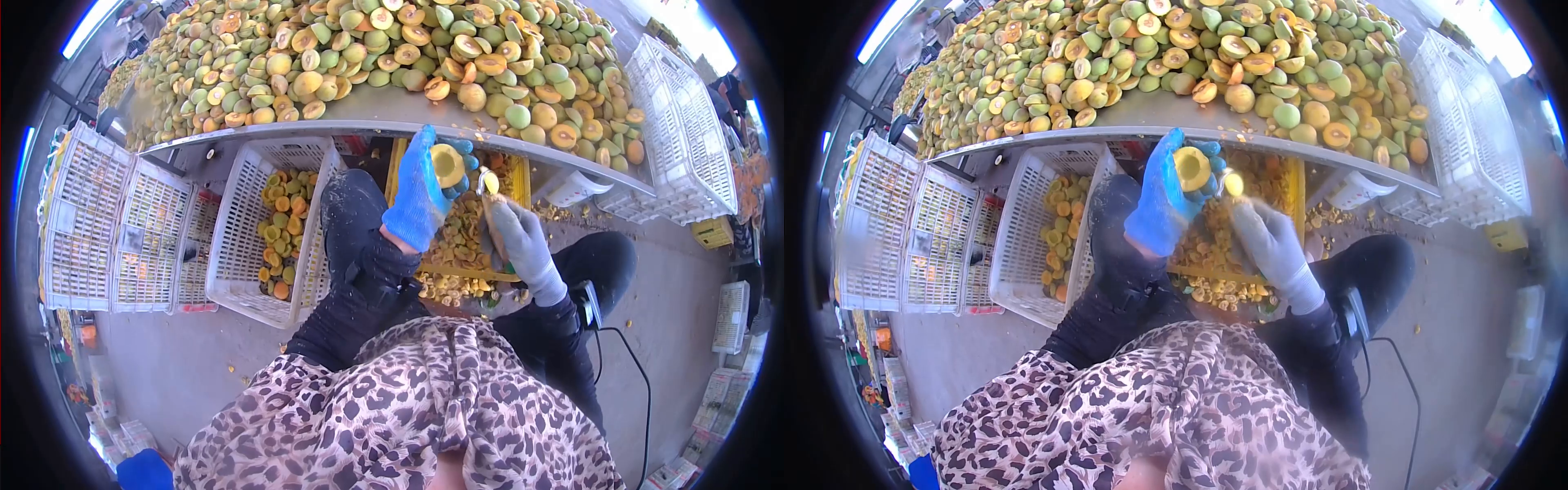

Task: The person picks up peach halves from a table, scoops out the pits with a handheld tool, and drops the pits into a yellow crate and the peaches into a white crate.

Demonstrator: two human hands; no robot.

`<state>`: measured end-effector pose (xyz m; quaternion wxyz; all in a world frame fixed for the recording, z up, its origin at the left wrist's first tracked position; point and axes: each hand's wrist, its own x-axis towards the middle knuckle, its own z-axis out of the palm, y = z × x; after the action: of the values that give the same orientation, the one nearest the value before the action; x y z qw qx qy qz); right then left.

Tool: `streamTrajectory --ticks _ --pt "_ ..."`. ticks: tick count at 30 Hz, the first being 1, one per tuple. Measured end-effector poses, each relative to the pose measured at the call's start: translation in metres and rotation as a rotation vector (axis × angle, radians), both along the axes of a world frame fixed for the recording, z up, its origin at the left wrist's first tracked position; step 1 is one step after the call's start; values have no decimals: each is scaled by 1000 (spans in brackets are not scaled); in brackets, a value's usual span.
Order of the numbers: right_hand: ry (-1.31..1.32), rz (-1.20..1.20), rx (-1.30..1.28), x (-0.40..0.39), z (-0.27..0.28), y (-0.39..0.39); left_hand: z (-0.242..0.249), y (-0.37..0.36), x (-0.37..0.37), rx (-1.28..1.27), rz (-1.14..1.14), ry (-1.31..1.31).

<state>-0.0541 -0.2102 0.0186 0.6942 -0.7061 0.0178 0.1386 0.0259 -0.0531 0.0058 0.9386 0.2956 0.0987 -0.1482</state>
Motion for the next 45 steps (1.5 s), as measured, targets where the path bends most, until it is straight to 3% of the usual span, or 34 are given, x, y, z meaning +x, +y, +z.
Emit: streamTrajectory --ticks 2,4,6,8,11,13,15,16,17,18,19,20,22,24,26,28,29,31,32,34,36,38,40,42,43,44,45 --pt "-669 -201 -769 13 -18 3 -8 6 -6 209 -50 -59" --pt "-672 -209 -883 17 -15 11 -11 10 -9 213 -143 -53" --pt "-679 -215 -998 23 -11 20 -4 0 -24 561 89 -292" --pt "-751 -255 -1154 29 -15 25 -6 2 -23 462 22 -244" --pt "-574 -221 -1238 24 -12 39 -23 4 -18 427 58 -292" --pt "-475 -241 -1341 30 -33 38 -23 3 -29 669 289 -317" --pt "-342 -210 -1476 45 -59 14 -9 23 -44 715 317 -216" --pt "-298 -252 -1475 49 -71 -3 -1 38 -48 781 378 -293" --pt "-214 -228 -1390 52 -72 -19 2 62 -45 833 410 -163" --pt "-120 -197 -1300 46 -76 -28 -2 94 -40 1642 517 -533" --pt "-117 -200 -1293 42 -85 -29 -4 124 -22 1849 325 -157" --pt "-139 -188 -1245 39 -99 -29 -18 138 -1 1851 330 -160" --pt "-143 -123 -1130 37 -113 -24 -43 152 48 2520 670 -1057" --pt "-90 -15 -1002 33 -119 -7 -28 101 98 1689 398 -851" --pt "-107 45 -941 28 -121 4 -39 64 153 1745 263 -1064" --pt "-109 125 -949 29 -116 6 -50 37 196 1819 -20 -1025" --pt "-112 122 -943 31 -114 5 -60 23 213 1824 -21 -1029" --pt "-68 187 -959 39 -112 5 -76 8 240 1890 -268 -757" --pt "-71 188 -951 44 -111 6 -72 6 242 1899 -270 -755" --pt "-91 169 -914 47 -110 5 -58 -4 232 2202 -304 -785" --pt "-103 172 -909 49 -107 3 -62 -2 224 2125 -281 -788" --pt "-125 177 -907 52 -104 5 -65 -1 212 1977 -383 -550" --pt "-172 100 -880 50 -99 5 -73 0 200 1894 -357 -560" --pt "-180 35 -855 48 -86 3 -56 -9 179 1019 -268 -256" --pt "-190 -103 -476 48 -78 3 -46 -15 159 679 -173 -246" --pt "-194 -236 -95 46 -67 4 -38 -22 143 677 -185 -245" --pt "-141 -259 47 45 -49 5 -33 -27 126 394 -132 -218"
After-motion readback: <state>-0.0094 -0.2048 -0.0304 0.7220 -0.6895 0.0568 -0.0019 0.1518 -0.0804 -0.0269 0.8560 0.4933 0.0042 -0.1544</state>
